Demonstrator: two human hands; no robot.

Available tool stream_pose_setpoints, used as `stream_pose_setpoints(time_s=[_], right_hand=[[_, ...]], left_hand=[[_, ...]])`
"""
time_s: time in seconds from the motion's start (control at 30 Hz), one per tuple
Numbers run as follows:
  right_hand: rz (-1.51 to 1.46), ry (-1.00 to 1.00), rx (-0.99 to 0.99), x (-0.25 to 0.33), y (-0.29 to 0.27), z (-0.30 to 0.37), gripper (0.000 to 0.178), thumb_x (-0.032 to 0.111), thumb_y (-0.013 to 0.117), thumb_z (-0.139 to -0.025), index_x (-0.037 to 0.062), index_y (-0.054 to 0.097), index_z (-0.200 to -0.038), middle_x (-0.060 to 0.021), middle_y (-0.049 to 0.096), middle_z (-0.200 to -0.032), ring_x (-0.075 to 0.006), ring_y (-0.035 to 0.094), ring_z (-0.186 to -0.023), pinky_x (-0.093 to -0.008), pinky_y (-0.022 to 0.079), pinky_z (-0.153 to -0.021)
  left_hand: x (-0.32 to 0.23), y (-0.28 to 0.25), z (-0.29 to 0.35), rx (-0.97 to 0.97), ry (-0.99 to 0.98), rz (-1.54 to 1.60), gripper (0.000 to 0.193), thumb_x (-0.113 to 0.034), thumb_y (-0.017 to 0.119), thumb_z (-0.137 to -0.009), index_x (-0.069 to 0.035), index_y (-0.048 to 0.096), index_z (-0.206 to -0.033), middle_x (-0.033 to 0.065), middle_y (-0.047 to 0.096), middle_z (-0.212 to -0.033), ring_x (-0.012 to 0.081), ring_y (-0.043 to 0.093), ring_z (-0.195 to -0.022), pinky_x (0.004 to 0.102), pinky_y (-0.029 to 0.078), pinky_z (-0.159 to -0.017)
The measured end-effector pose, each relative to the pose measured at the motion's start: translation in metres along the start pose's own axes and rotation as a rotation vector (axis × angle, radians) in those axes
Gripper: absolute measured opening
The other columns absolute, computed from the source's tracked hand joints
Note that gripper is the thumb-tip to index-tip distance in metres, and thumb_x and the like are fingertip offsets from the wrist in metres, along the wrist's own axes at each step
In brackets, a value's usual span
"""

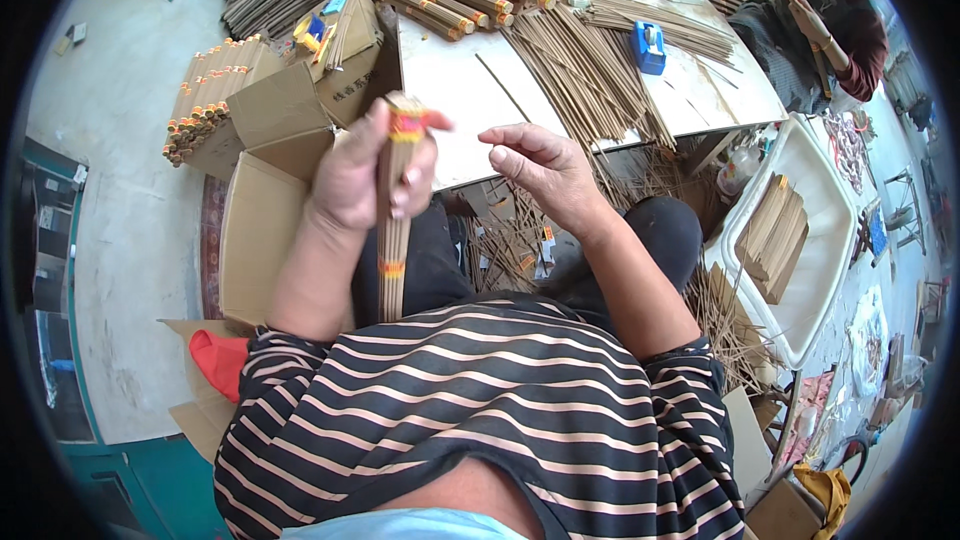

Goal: The person gathers thin wooden sticks from a table, aligns them into bundles, and wraps each bundle with a small paper label. They then place the completed bundles into a cardboard box. The process repeats with additional sticks from the table.

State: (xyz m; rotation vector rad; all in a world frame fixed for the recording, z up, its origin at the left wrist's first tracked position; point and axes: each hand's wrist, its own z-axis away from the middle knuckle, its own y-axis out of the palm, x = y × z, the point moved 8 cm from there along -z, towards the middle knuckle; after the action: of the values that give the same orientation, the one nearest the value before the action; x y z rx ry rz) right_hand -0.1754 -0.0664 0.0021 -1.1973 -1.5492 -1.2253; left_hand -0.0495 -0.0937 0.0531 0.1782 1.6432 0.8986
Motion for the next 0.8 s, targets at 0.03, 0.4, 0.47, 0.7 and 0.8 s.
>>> stream_pose_setpoints(time_s=[0.03,0.4,0.47,0.7,0.8], right_hand=[[0.017,-0.003,0.010,0.002,0.002,0.002,0.020,0.016,0.059,-0.088,0.0017,0.063,-0.102,-0.0014,0.061,-0.086,-0.0069,0.054,-0.079,-0.0201,0.042,-0.070],[-0.105,-0.040,0.038,0.016,0.045,0.011,0.082,0.043,0.066,-0.079,0.0011,0.027,-0.137,-0.0123,0.048,-0.119,-0.0204,0.045,-0.113,-0.0330,0.037,-0.095],[-0.074,-0.256,-0.208,0.041,0.027,0.003,0.068,0.039,0.062,-0.082,0.0012,0.034,-0.130,-0.0152,0.048,-0.118,-0.0229,0.046,-0.115,-0.0395,0.035,-0.100],[-0.048,-0.414,-0.199,0.056,0.020,-0.053,0.012,0.014,0.046,-0.094,0.0035,0.045,-0.098,-0.0092,0.060,-0.086,-0.0175,0.061,-0.086,-0.0323,0.046,-0.081],[0.182,-0.325,-0.136,0.027,0.025,-0.088,0.017,0.020,0.051,-0.093,0.0052,0.045,-0.099,-0.0052,0.058,-0.082,-0.0142,0.060,-0.082,-0.0284,0.047,-0.071]], left_hand=[[-0.024,0.005,0.000,-0.011,0.112,-0.130,0.051,-0.045,0.044,-0.092,0.002,0.051,-0.110,0.0053,0.055,-0.071,0.0103,0.050,-0.049,0.0226,0.043,-0.045],[-0.119,-0.006,0.022,-0.384,1.085,0.016,0.041,-0.038,0.034,-0.097,0.000,0.048,-0.097,0.0149,0.056,-0.093,0.0297,0.055,-0.088,0.0401,0.045,-0.086],[-0.080,-0.044,0.025,-0.524,0.997,0.058,0.045,-0.038,0.030,-0.097,0.002,0.049,-0.099,0.0169,0.058,-0.093,0.0290,0.055,-0.092,0.0401,0.045,-0.088],[0.091,-0.082,0.019,-0.536,-0.007,0.261,0.022,-0.020,0.046,-0.093,-0.001,0.053,-0.098,0.0173,0.062,-0.088,0.0269,0.063,-0.084,0.0384,0.052,-0.079],[0.085,-0.080,0.026,-0.594,-0.027,0.085,0.019,-0.015,0.050,-0.090,-0.001,0.049,-0.102,0.0184,0.061,-0.091,0.0267,0.063,-0.082,0.0372,0.053,-0.075]])
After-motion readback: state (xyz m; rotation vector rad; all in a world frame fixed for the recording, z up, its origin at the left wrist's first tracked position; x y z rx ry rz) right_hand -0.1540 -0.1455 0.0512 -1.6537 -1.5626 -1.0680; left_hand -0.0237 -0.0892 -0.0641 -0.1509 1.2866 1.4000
